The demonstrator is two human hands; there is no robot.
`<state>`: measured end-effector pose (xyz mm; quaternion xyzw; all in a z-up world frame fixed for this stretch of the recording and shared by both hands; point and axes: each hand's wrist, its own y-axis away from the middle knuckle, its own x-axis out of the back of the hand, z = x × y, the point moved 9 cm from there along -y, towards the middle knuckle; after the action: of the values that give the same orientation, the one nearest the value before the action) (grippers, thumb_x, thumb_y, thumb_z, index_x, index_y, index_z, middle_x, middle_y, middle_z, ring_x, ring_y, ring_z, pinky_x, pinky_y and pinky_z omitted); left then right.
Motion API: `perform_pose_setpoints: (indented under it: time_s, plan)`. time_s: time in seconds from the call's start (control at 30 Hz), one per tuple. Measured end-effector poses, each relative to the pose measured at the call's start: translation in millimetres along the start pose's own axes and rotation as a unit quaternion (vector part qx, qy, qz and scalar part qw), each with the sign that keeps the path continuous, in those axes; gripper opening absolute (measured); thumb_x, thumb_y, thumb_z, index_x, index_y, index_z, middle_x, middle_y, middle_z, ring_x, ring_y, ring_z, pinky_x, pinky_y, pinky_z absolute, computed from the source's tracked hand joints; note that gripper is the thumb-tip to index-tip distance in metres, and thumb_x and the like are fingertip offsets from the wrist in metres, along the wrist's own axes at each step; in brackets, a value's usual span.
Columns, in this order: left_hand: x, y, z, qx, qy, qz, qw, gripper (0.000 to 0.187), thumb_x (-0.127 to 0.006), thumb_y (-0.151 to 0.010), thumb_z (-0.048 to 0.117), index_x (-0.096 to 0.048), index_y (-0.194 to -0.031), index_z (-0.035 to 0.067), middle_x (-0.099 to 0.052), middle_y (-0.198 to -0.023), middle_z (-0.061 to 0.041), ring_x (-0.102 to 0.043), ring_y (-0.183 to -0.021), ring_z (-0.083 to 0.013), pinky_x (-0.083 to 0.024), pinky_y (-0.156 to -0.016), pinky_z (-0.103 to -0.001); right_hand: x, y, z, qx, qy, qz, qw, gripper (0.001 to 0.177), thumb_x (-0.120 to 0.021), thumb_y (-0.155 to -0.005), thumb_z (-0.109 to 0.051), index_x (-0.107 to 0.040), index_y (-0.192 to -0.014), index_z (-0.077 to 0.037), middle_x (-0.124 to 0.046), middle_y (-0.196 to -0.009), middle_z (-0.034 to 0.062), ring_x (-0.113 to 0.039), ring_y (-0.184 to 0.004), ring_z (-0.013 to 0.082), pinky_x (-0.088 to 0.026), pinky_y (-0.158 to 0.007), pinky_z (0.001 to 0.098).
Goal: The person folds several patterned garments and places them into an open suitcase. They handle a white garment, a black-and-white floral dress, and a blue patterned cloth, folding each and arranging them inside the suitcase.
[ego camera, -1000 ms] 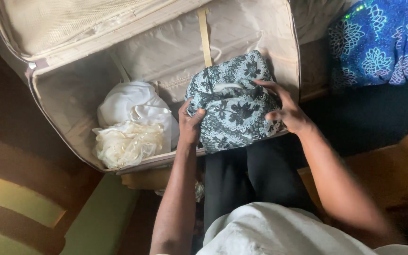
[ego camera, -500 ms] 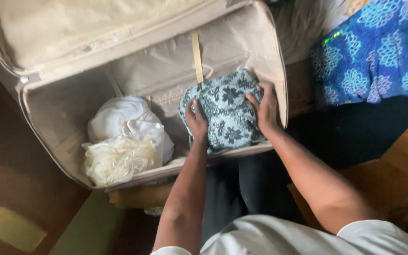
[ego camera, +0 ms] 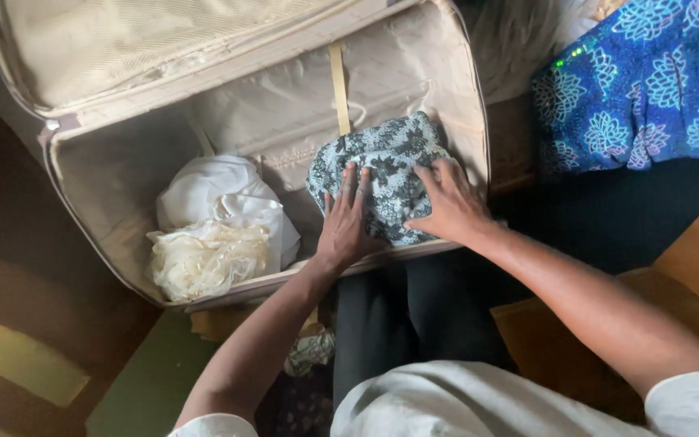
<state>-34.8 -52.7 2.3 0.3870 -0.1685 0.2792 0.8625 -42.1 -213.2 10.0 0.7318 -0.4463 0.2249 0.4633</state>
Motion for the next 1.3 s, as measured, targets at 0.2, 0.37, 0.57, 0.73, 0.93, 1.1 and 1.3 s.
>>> perform_pose_setpoints:
  time_s: [0.2, 0.37, 0.57, 0.73, 0.93, 1.1, 1.3]
  plan:
    - [-22, -21, -10, 0.039, 0.028, -0.037, 0.998, 0.141, -0.1, -0.055, 0.038, -0.011, -0.162, 0.017, -0.006, -0.168, -0.02, -0.017, -0.154, -0.0391, -0.028, -0.114, -0.07, -80, 7, 30, -0.092, 0.101, -0.139, 0.981, 0.101, -0.085, -0.069, -0.024, -0.034, -0.152, 0.001, -0.036, -0.142, 0.037, -0.047, -0.13, 0.0522, -0.055, -0.094, 0.0566]
    - [-45, -38, -33, 0.084, 0.03, -0.016, 0.996, 0.126, -0.091, -0.064, 0.025, -0.014, -0.164, 0.021, -0.011, -0.171, -0.015, -0.018, -0.157, -0.0359, -0.031, -0.112, -0.071, -82, -15, 30, -0.069, 0.076, -0.102, 0.99, 0.1, -0.07, -0.076, 0.002, -0.016, -0.159, 0.005, -0.016, -0.151, 0.0492, -0.029, -0.141, 0.064, -0.062, -0.084, 0.0499]
    - [-81, -48, -48, 0.027, -0.221, 0.082, 0.971, 0.108, -0.078, -0.088, 0.011, -0.009, -0.171, 0.015, -0.007, -0.175, -0.017, -0.016, -0.161, -0.033, -0.028, -0.11, -0.075, -104, -21, 51, -0.107, 0.076, -0.102, 0.986, 0.11, -0.068, -0.081, 0.006, 0.001, -0.165, -0.005, -0.003, -0.158, 0.0488, -0.013, -0.148, 0.0659, -0.063, -0.081, 0.0454]
    - [-33, -40, -18, 0.081, -0.022, -0.118, 0.99, 0.135, -0.09, -0.06, 0.027, -0.001, -0.163, 0.026, 0.006, -0.167, -0.012, -0.004, -0.156, -0.032, -0.019, -0.116, -0.072, -80, -19, 45, -0.047, 0.055, -0.086, 0.994, 0.144, -0.097, -0.061, -0.026, 0.007, -0.16, -0.005, 0.0, -0.147, 0.0535, -0.012, -0.141, 0.0688, -0.036, -0.116, 0.0638]
    - [-58, -30, -34, 0.011, -0.126, 0.013, 0.992, 0.101, -0.067, -0.085, 0.005, -0.008, -0.166, 0.02, -0.002, -0.173, -0.016, -0.012, -0.159, -0.0327, -0.025, -0.114, -0.075, -76, 2, 29, 0.015, 0.102, -0.105, 0.989, 0.151, -0.099, -0.054, -0.037, 0.004, -0.16, -0.007, 0.0, -0.153, 0.0488, -0.016, -0.144, 0.0657, -0.036, -0.121, 0.0582]
    - [-77, -42, -45, 0.026, -0.154, 0.027, 0.987, 0.1, -0.062, -0.083, -0.001, -0.009, -0.165, 0.02, -0.004, -0.172, -0.017, -0.014, -0.159, -0.0323, -0.026, -0.114, -0.075, -117, -8, 57, -0.019, 0.107, -0.116, 0.987, 0.146, -0.097, -0.061, -0.032, 0.003, -0.165, -0.006, 0.001, -0.156, 0.0503, -0.013, -0.148, 0.0668, -0.048, -0.109, 0.052]
    - [-65, -42, -34, 0.062, -0.177, 0.02, 0.982, 0.102, -0.06, -0.081, -0.004, -0.01, -0.166, 0.021, -0.005, -0.172, -0.016, -0.015, -0.159, -0.0313, -0.025, -0.115, -0.074, -105, -12, 51, -0.014, 0.056, -0.09, 0.994, 0.142, -0.096, -0.063, -0.029, 0.002, -0.164, -0.012, 0.0, -0.157, 0.0462, -0.01, -0.148, 0.0644, -0.049, -0.107, 0.0549]
